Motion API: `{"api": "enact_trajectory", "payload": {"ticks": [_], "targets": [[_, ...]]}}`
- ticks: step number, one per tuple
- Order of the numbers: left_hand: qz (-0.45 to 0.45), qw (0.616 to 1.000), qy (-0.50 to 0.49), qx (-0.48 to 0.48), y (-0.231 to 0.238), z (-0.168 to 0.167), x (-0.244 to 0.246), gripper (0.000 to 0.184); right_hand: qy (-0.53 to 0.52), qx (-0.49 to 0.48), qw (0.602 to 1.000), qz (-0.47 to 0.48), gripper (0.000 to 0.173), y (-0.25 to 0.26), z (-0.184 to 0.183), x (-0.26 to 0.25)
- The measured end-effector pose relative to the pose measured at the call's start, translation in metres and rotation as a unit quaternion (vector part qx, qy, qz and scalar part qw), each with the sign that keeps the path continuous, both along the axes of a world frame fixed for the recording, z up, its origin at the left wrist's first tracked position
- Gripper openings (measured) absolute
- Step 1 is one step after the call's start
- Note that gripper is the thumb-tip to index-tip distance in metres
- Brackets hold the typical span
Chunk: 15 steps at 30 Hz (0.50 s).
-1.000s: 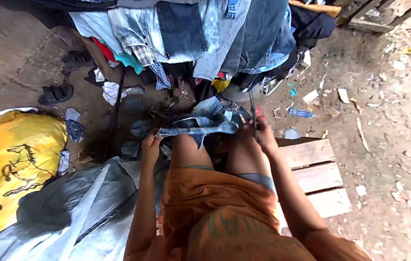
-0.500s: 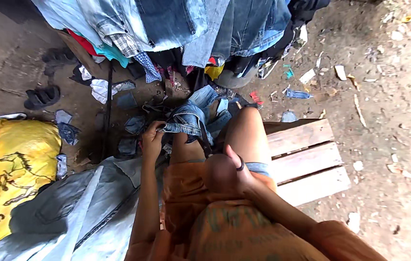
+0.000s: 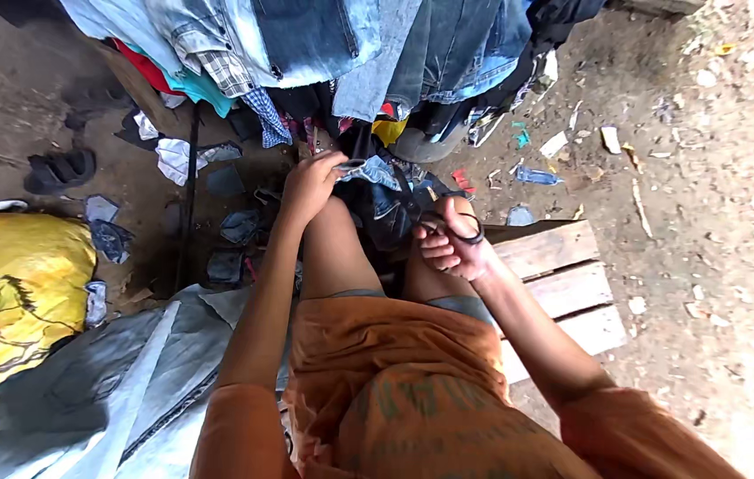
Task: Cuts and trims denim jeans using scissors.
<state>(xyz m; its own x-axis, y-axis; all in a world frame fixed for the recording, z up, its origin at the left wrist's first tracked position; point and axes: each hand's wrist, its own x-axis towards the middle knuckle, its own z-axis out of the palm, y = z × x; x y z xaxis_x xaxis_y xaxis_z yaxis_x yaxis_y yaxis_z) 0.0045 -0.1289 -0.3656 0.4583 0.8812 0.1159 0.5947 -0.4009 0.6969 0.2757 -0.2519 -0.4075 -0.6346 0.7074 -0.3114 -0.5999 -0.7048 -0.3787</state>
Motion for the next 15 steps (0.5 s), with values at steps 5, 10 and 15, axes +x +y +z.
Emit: {"api": "enact_trajectory", "payload": {"ticks": [5,10,15], "targets": [[-0.057,0.988,-0.005,0.142,0.011,0.014,0.004,0.029,-0.291,0.084,0.952,-0.036,0.054,-0.020,0.018,-0.011],[0.060,0.995,-0.063,0.055,-0.095,-0.081,-0.057,0.032,-0.419,0.136,0.898,-0.008,0.039,-0.092,-0.018,-0.061],[0.193,0.964,-0.180,-0.025,-0.158,-0.133,-0.028,0.032,-0.472,0.142,0.870,-0.006,0.041,-0.100,-0.023,-0.054]]}}
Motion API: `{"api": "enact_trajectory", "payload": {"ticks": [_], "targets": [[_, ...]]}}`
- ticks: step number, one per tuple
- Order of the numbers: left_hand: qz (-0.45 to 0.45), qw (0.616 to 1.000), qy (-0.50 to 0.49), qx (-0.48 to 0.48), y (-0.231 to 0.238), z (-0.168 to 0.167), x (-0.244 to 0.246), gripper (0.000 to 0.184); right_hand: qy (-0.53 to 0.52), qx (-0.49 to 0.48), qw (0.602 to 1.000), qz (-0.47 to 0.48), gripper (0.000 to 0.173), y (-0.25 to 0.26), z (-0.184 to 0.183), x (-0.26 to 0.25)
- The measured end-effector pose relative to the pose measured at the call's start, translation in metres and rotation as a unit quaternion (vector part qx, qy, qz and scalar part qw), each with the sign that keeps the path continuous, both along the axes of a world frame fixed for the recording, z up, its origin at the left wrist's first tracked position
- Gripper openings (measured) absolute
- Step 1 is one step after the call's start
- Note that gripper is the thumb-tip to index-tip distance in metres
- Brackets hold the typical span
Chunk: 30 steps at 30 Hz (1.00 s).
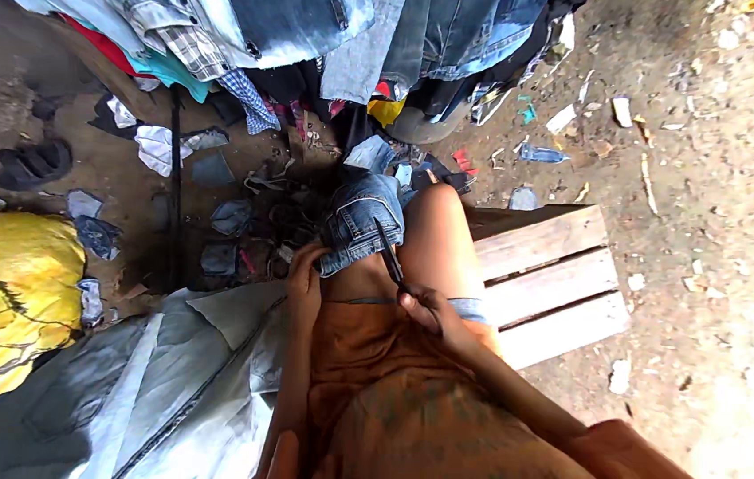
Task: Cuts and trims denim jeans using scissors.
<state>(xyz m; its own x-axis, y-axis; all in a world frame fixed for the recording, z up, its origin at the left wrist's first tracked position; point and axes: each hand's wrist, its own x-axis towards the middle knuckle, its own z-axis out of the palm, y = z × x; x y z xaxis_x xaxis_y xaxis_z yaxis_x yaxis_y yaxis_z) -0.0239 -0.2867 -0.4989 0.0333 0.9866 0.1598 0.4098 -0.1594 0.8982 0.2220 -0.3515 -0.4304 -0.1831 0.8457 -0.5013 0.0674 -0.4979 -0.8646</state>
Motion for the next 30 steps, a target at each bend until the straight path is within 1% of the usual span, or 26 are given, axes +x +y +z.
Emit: {"api": "enact_trajectory", "payload": {"ticks": [1,3,5,6,7,8,9,11,12,14,16,18,20,22,24,27,28,30], "targets": [[0.018,1.000,-0.001,0.002,-0.001,0.006,0.009,0.031,0.000,0.002,1.000,-0.006,0.041,0.002,-0.001,0.004],[0.041,0.999,0.008,-0.011,-0.004,0.025,0.024,0.041,0.002,0.002,1.000,-0.020,0.041,0.004,-0.002,0.008],[0.020,0.996,0.017,-0.085,-0.010,0.045,0.037,0.055,0.001,0.007,0.999,-0.034,0.043,0.003,-0.004,0.008],[0.008,0.993,0.015,-0.121,-0.012,0.050,0.045,0.066,-0.001,0.008,0.999,-0.037,0.044,0.001,-0.004,0.007],[0.009,0.991,0.008,-0.133,-0.012,0.051,0.052,0.078,-0.004,0.011,0.999,-0.039,0.044,-0.001,-0.004,0.007],[0.024,0.992,-0.001,-0.121,-0.011,0.047,0.059,0.086,-0.005,0.016,0.999,-0.041,0.043,-0.001,-0.005,0.007],[0.043,0.994,-0.012,-0.097,-0.007,0.043,0.065,0.088,-0.009,0.021,0.999,-0.042,0.044,-0.001,-0.004,0.006],[0.067,0.996,-0.025,-0.052,0.005,0.041,0.076,0.083,-0.016,0.027,0.998,-0.047,0.045,-0.001,-0.003,0.006],[0.065,0.996,-0.022,-0.051,0.012,0.044,0.080,0.078,-0.016,0.028,0.998,-0.049,0.045,-0.001,-0.002,0.006],[0.044,0.996,0.003,-0.082,0.026,0.055,0.087,0.070,-0.014,0.028,0.998,-0.053,0.045,-0.001,-0.003,0.008],[-0.005,0.990,0.042,-0.135,0.042,0.062,0.086,0.060,-0.015,0.027,0.998,-0.057,0.044,0.000,-0.003,0.009],[-0.049,0.982,0.048,-0.174,0.051,0.065,0.084,0.049,-0.008,0.023,0.998,-0.059,0.042,0.003,-0.002,0.010],[-0.072,0.980,0.032,-0.183,0.047,0.066,0.083,0.037,0.031,-0.004,0.997,-0.066,0.046,0.004,0.000,0.010],[-0.093,0.983,0.024,-0.158,0.038,0.065,0.082,0.026,0.107,-0.041,0.991,-0.075,0.059,0.007,0.003,0.011],[-0.105,0.985,0.042,-0.129,0.030,0.068,0.078,0.024,0.167,-0.068,0.981,-0.070,0.067,0.009,0.008,0.012],[-0.110,0.985,0.072,-0.114,0.018,0.077,0.071,0.029,0.189,-0.069,0.978,-0.058,0.073,0.003,0.010,0.012],[-0.108,0.986,0.062,-0.111,0.015,0.078,0.069,0.029,0.187,-0.060,0.979,-0.060,0.072,0.000,0.010,0.011],[-0.097,0.988,0.013,-0.118,0.009,0.078,0.066,0.027,0.159,-0.041,0.984,-0.071,0.065,-0.005,0.010,0.007]]}}
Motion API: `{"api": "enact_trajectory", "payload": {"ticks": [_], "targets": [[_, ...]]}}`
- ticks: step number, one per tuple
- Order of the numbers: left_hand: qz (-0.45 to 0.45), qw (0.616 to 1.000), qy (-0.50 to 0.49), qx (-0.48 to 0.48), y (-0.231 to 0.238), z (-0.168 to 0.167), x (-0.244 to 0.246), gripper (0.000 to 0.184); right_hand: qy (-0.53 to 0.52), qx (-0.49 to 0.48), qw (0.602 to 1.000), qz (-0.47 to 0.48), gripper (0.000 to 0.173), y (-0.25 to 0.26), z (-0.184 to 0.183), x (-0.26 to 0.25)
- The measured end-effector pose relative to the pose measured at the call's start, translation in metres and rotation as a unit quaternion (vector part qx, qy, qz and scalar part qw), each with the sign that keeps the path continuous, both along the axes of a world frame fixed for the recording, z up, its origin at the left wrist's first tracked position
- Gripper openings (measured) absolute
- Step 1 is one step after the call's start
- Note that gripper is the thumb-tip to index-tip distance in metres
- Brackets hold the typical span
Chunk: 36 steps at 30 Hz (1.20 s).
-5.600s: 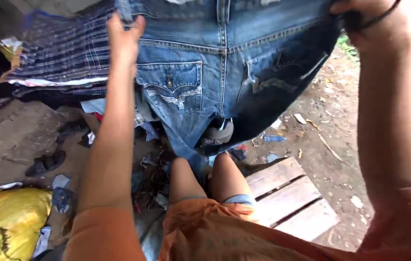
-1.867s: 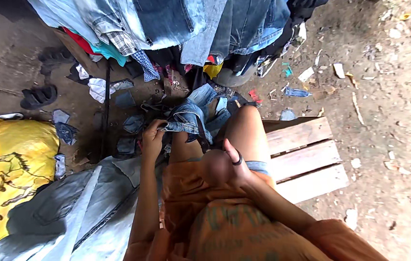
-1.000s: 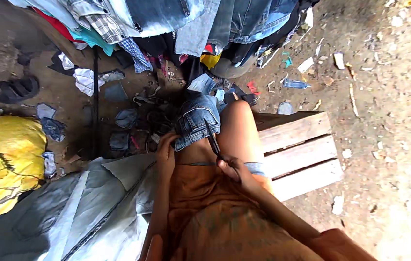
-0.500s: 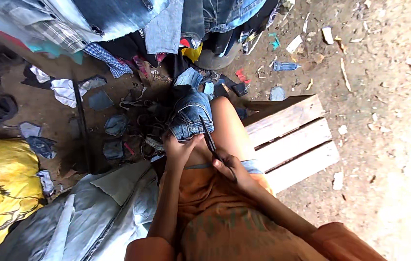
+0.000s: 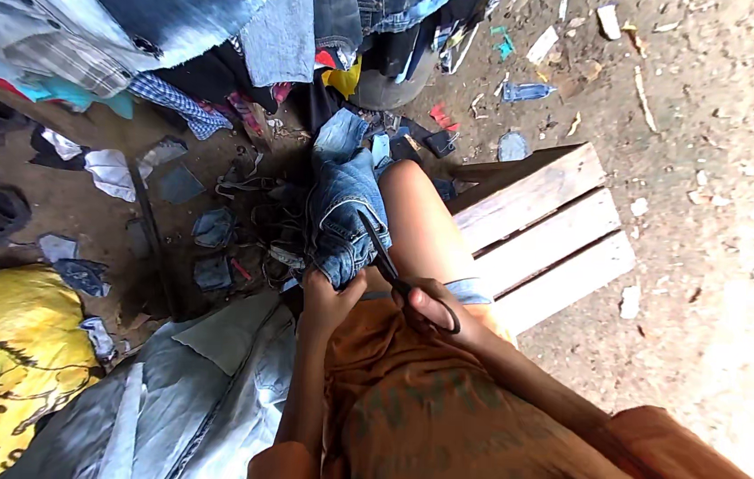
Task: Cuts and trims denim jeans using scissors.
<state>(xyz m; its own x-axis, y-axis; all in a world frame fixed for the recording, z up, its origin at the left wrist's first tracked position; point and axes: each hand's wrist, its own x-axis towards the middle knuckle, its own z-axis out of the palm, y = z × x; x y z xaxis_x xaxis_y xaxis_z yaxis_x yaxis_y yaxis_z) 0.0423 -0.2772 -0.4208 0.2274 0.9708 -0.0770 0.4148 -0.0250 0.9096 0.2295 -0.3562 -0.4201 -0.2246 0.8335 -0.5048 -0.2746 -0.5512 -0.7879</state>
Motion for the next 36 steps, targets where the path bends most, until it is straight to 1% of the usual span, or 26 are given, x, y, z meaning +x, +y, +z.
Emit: {"api": "enact_trajectory", "payload": {"ticks": [3,5,8,11,13,14,16,19,20,22,24,26,28,31,36], "targets": [[0.039,0.994,-0.080,-0.059,-0.007,0.002,-0.001,0.028,-0.092,0.022,0.995,0.000,0.059,-0.012,0.000,-0.005],[0.044,0.990,-0.096,-0.096,-0.010,0.002,-0.004,0.032,-0.154,0.041,0.987,0.004,0.059,-0.027,-0.001,-0.006],[0.041,0.990,-0.041,-0.130,-0.016,0.000,-0.009,0.043,-0.181,0.038,0.983,0.014,0.062,-0.035,0.000,-0.004],[0.034,0.990,0.029,-0.136,-0.024,0.001,-0.007,0.047,-0.125,0.018,0.992,0.028,0.075,-0.023,0.002,-0.002],[0.031,0.991,0.054,-0.120,-0.031,0.001,-0.006,0.051,-0.090,0.007,0.995,0.047,0.081,-0.016,0.001,-0.002],[0.034,0.991,0.054,-0.116,-0.033,0.001,-0.006,0.051,-0.087,0.005,0.995,0.047,0.081,-0.014,0.000,-0.004],[0.040,0.992,0.043,-0.112,-0.034,-0.001,-0.007,0.048,-0.100,0.011,0.994,0.034,0.074,-0.015,-0.005,-0.007],[0.024,0.992,0.035,-0.119,-0.029,-0.005,-0.008,0.043,-0.156,0.025,0.987,0.017,0.062,-0.021,-0.009,-0.006],[0.009,0.992,0.057,-0.113,-0.026,-0.005,-0.010,0.041,-0.173,0.028,0.984,0.020,0.061,-0.023,-0.009,-0.005],[-0.027,0.992,0.117,-0.047,-0.019,-0.007,-0.015,0.042,-0.182,0.027,0.982,0.040,0.063,-0.025,-0.007,-0.001],[-0.070,0.990,0.120,-0.022,-0.013,-0.009,-0.020,0.044,-0.142,0.016,0.988,0.061,0.073,-0.029,-0.006,0.007],[-0.080,0.992,0.080,-0.049,-0.006,-0.007,-0.025,0.041,-0.062,0.012,0.995,0.073,0.086,-0.037,-0.003,0.018],[-0.055,0.996,0.015,-0.066,-0.001,-0.007,-0.025,0.034,-0.011,0.011,0.996,0.083,0.087,-0.051,0.002,0.031],[-0.026,0.995,-0.070,-0.061,0.007,-0.009,-0.019,0.019,0.023,0.007,0.995,0.097,0.085,-0.069,0.008,0.046],[-0.005,0.991,-0.099,-0.092,0.005,-0.004,-0.012,0.018,0.070,0.032,0.993,0.089,0.080,-0.076,0.009,0.049]]}}
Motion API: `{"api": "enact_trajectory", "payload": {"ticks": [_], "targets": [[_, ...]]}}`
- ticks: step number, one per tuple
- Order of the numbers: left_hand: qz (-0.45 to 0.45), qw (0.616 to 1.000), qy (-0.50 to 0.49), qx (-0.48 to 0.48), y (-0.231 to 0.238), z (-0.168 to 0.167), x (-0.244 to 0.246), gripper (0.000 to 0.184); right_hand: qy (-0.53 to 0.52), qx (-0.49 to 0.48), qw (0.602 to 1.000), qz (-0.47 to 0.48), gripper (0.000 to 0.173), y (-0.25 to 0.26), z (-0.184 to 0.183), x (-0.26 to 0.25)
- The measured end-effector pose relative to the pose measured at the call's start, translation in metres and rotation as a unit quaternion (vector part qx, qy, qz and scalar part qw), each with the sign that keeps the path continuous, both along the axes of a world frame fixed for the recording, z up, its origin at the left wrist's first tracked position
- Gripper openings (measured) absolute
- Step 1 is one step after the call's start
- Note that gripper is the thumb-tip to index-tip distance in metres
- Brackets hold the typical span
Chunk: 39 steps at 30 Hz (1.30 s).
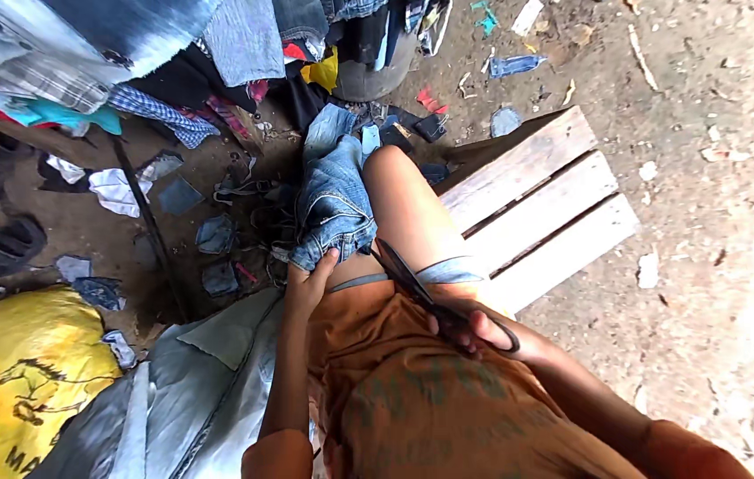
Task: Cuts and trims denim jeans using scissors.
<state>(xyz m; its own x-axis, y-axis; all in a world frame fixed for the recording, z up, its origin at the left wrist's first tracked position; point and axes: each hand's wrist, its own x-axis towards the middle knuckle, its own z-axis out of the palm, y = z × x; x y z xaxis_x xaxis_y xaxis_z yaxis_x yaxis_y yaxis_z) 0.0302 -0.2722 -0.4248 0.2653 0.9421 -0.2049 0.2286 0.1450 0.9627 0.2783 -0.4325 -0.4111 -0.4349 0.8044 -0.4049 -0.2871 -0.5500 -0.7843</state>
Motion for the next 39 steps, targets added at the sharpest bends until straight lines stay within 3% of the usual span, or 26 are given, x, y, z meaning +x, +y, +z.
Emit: {"api": "enact_trajectory", "payload": {"ticks": [9,18,29,31,34,39], "targets": [[0.068,0.997,-0.035,-0.001,-0.021,-0.002,0.006,0.023,0.007,0.012,1.000,-0.012,0.080,0.024,-0.015,-0.023],[0.121,0.993,-0.009,0.002,-0.054,-0.002,0.018,0.031,-0.021,0.046,0.998,-0.031,0.085,0.050,-0.024,-0.049],[0.139,0.989,-0.022,-0.055,-0.056,0.007,0.020,0.032,-0.117,0.159,0.973,-0.117,0.053,0.037,-0.038,-0.050],[0.120,0.990,-0.001,-0.078,-0.050,0.011,0.021,0.046,-0.145,0.173,0.968,-0.110,0.054,0.035,-0.038,-0.048],[0.075,0.986,0.126,-0.080,-0.037,0.011,0.026,0.070,-0.150,0.166,0.970,-0.096,0.064,0.036,-0.038,-0.045],[0.047,0.978,0.143,-0.144,-0.026,0.020,0.030,0.067,-0.115,0.159,0.979,-0.059,0.086,0.051,-0.039,-0.038]]}}
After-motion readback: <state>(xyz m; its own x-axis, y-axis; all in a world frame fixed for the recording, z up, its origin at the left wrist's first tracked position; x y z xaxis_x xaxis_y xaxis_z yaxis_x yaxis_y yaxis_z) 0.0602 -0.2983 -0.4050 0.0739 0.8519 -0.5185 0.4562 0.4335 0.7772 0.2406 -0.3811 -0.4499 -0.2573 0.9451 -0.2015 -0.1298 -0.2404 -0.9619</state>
